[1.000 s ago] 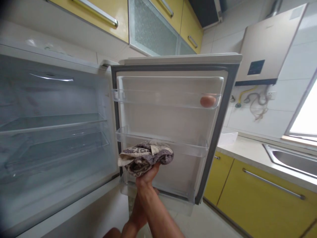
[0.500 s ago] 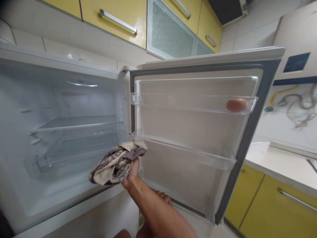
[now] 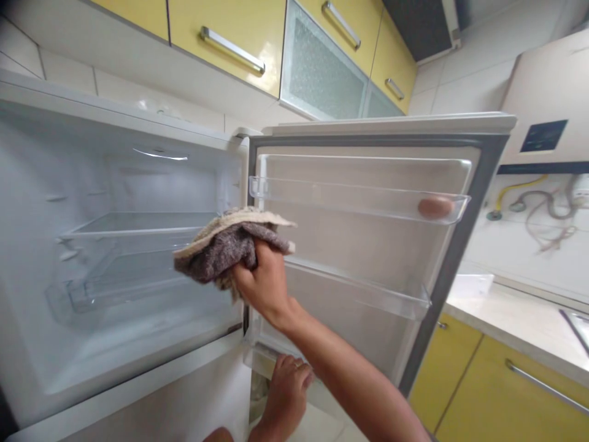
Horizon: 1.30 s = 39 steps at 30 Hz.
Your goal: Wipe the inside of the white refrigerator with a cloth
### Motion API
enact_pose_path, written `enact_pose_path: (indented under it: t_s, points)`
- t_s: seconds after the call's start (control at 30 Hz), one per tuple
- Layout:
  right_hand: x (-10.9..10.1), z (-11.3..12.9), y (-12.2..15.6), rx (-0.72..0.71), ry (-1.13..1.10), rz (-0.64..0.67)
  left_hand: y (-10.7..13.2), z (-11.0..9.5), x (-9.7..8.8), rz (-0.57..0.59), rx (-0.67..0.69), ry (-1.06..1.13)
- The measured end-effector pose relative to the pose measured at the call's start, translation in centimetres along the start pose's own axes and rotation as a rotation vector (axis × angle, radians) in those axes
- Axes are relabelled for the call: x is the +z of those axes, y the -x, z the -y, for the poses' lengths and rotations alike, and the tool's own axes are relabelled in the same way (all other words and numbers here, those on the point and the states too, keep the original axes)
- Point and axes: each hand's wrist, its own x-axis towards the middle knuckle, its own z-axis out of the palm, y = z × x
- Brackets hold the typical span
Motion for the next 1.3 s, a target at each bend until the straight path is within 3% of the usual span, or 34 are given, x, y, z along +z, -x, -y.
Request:
enact_pose_path:
  t_s: [0.07,0.13,0.23,0.33,0.47,0.57,0.7,0.97,1.1,1.2,1.3]
  points:
    - [-1.6,0.1,-2.9,-0.111,0.302,0.013,0.1,-0.7,-0.9,0.015,0.009,-0.072]
    - [-2.5,-0.1,-5.3,-0.106,0.535,0.095,0.1,-1.3,-1.6,0.035,0.010,-0.121]
    - [-2.4,-0.2,-8.2,-0.063,0.781,0.380,0.1,-1.8,-2.1,0.039,0.003,-0.154]
    - [-1.7,-0.5,-10.5,-0.060,0.810,0.636,0.0,-2.0,-2.0,0.033,0.007,-0.168]
    - [-2.2,-1.5,-12.1,0.011,0.672,0.770,-0.2,-1.9,-2.2,0.047,0.018,-0.179]
    - [-4.2,-2.9,-11.6,0.165,0.607,0.775,-0.4,-1.7,-2.5,0.081,0.022,-0.199]
    - [-8.4,-3.9,-10.0,0.312,0.664,0.783,-0.5,-1.9,-2.6,0.098,0.016,-0.209]
    - [-19.0,-2.2,-6.9,0.441,0.828,0.814,-1.0,-2.0,-2.4,0.076,0.030,-0.216]
    - [-23.4,0.3,-2.7,0.265,1.143,0.622,-0.8,-1.7,-2.6,0.071,0.049,-0.221]
    - [-25.2,2.7,1.5,0.061,1.384,0.400,-0.5,-1.7,-2.8,0.066,0.063,-0.227]
    - [-26.7,4.2,5.2,-0.030,1.475,0.287,-0.3,-1.9,-3.0,0.075,0.062,-0.251]
